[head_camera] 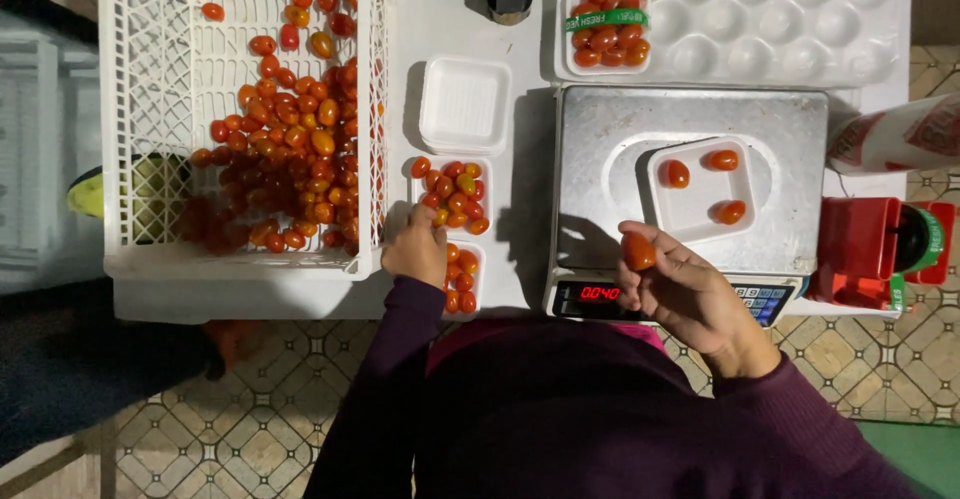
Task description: The person sorts cherry tomatoes into plastic containers, weighs them on a digital scale, and applies labels by hand.
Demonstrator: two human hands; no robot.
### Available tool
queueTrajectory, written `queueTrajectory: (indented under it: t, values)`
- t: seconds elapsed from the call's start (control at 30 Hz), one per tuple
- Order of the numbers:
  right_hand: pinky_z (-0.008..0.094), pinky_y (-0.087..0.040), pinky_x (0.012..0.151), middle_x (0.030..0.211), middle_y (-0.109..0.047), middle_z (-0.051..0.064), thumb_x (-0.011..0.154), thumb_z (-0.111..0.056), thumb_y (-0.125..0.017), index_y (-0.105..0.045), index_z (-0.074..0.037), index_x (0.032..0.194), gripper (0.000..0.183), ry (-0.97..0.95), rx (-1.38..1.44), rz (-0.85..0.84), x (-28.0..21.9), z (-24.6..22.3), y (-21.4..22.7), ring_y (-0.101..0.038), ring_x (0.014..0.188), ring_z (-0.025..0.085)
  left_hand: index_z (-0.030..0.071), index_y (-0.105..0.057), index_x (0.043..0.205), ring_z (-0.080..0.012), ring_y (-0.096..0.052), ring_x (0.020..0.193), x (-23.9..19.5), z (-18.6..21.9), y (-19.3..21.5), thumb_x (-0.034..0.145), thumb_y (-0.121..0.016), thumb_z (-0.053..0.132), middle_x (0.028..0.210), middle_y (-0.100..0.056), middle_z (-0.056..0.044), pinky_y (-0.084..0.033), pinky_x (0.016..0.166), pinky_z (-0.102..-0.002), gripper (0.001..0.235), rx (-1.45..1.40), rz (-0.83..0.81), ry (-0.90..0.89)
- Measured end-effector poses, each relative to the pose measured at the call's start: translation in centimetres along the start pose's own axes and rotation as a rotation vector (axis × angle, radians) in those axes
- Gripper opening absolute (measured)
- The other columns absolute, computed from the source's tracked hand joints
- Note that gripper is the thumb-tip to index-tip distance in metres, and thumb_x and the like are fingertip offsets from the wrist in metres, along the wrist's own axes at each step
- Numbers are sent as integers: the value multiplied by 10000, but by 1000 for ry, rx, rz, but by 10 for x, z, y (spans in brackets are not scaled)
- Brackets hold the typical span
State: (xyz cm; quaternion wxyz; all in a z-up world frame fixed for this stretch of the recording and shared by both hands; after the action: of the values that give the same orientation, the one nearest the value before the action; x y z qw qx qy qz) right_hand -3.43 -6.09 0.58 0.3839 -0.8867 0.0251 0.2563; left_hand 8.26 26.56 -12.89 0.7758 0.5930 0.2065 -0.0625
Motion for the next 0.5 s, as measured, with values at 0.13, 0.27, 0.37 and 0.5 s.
queueTrajectory:
  t: [0.13, 0.27, 0.37, 0.5]
  values:
    - [386, -489, 616, 937, -705, 164, 994, -241, -557, -629, -41, 1216, 308, -33, 146, -45, 1, 2, -12, -649, 718, 280, 312, -531, 1185, -296, -731, 1025, 0, -1, -3, 981, -638, 375, 1106, -691, 29, -569, 869, -578, 239, 4, 33, -32]
    - [407, -474, 628, 933, -695, 145, 977, -187, -538, -596, -57, 1292, 346, -36, 223, -102, 3, 4, -15, -635, 702, 293, 298, -544, 1233, -290, -735, 1015, -4, 0, 4, 995, -622, 357, 1135, -688, 36, -580, 856, -569, 257, 3, 46, -30]
    - [397, -470, 624, 949, -693, 151, 969, -167, -524, -561, -91, 1412, 451, -41, 187, -95, 3, 8, -11, -628, 705, 287, 293, -548, 1265, -294, -735, 1017, -7, 2, 10, 1003, -611, 345, 1142, -685, 25, -586, 856, -564, 274, 1, 54, -39]
    - [391, -485, 646, 996, -724, 176, 990, -315, -547, -583, -106, 1413, 473, -49, 75, -31, 0, 5, -18, -637, 739, 284, 299, -554, 1276, -317, -731, 1005, -6, 1, 7, 976, -632, 301, 1092, -670, 15, -583, 878, -555, 310, 12, 79, -98]
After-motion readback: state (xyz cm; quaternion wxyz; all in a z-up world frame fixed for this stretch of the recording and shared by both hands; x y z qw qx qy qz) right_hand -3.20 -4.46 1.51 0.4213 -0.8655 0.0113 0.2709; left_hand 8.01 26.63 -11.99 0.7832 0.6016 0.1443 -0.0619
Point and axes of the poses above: each hand's wrist, its own x-axis towards the middle knuckle, its own y-axis out of the back of the hand, z = x × y, the point moved 10 cm from there along x, towards the middle knuckle
